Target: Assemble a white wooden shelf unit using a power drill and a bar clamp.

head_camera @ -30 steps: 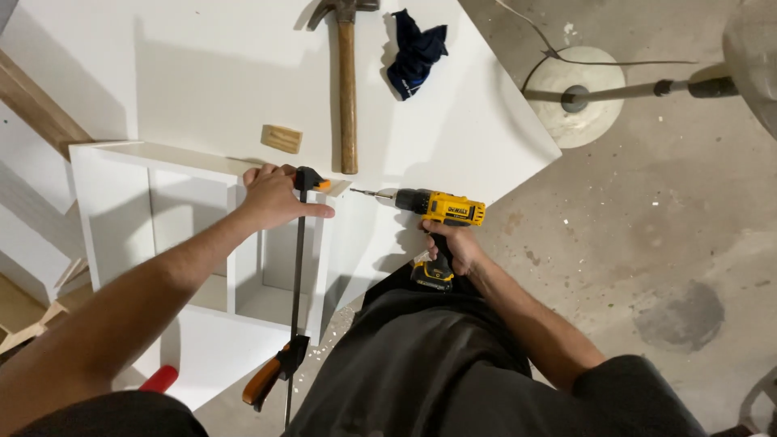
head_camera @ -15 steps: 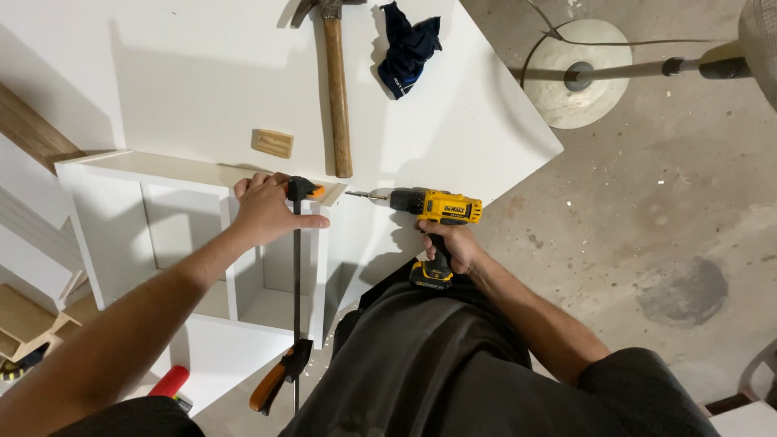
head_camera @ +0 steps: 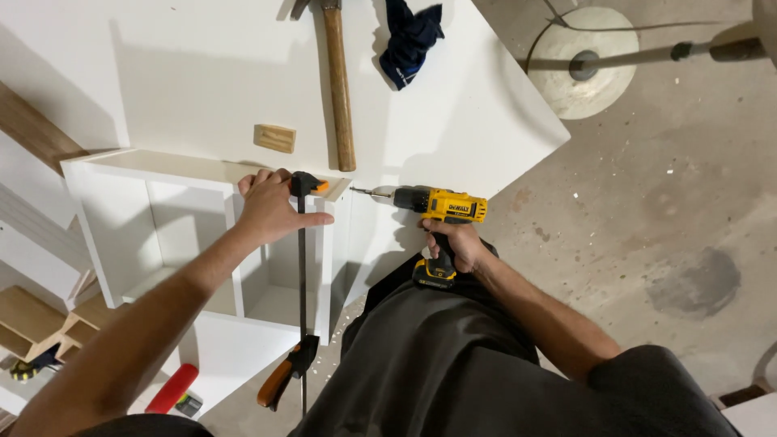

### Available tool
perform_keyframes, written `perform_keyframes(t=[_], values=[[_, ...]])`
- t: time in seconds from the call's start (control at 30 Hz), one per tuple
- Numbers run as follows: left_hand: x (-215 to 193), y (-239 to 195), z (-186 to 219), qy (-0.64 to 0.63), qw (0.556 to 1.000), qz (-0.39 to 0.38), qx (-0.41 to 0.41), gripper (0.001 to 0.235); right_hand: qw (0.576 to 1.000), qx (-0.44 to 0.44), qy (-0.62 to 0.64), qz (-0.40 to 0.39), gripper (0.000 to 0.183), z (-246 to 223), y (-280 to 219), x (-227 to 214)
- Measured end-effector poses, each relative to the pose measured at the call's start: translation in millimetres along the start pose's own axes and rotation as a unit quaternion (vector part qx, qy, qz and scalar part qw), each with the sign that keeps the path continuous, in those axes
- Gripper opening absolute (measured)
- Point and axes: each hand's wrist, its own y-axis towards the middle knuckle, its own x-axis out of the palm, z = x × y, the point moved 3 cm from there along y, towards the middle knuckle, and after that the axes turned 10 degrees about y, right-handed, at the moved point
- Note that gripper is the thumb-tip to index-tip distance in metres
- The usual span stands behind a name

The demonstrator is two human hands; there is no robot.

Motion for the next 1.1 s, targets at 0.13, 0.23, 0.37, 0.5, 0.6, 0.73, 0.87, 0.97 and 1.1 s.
perform_keyframes(t=[0.13, 0.23, 0.37, 0.5, 0.6, 0.73, 0.87, 0.97, 1.1], values=[[2.6, -8.0, 7.9, -0.002, 0.999, 0.035, 0.029, 0.086, 1.0, -0.006, 0.011, 0.014, 0.027, 6.1, -15.2, -1.0], [21.7, -6.2, 8.1, 0.005, 0.997, 0.061, 0.05, 0.08, 1.0, -0.016, 0.021, 0.013, 0.023, 29.5, -11.4, -24.8], [40.6, -4.8, 11.8, 0.01, 0.993, 0.089, 0.079, 0.076, 0.997, -0.049, 0.052, 0.008, 0.02, 57.6, -21.6, -42.1], [44.8, -16.8, 29.0, 0.024, 0.99, 0.094, 0.106, 0.074, 0.995, -0.081, 0.064, 0.014, 0.017, 88.2, -31.6, -59.7], [60.4, -20.1, 33.8, 0.023, 0.989, 0.086, 0.12, 0.075, 0.992, -0.088, 0.089, 0.02, 0.017, 111.3, -37.8, -76.9], [69.1, -24.3, 42.9, 0.068, 0.984, 0.09, 0.135, 0.078, 0.991, -0.101, 0.091, -0.001, 0.015, 130.8, -39.3, -94.3], [74.1, -33.5, 55.4, 0.1, 0.982, 0.083, 0.136, 0.083, 0.989, -0.099, 0.113, 0.005, 0.013, 138.7, -54.4, -96.5], [83.1, -30.4, 59.3, 0.1, 0.981, 0.088, 0.144, 0.078, 0.989, -0.094, 0.111, -0.006, 0.012, 150.7, -49.0, -113.9], [96.8, -28.9, 63.5, 0.093, 0.973, 0.124, 0.171, 0.075, 0.988, -0.131, 0.082, -0.017, 0.036, 137.2, -69.1, -101.7]])
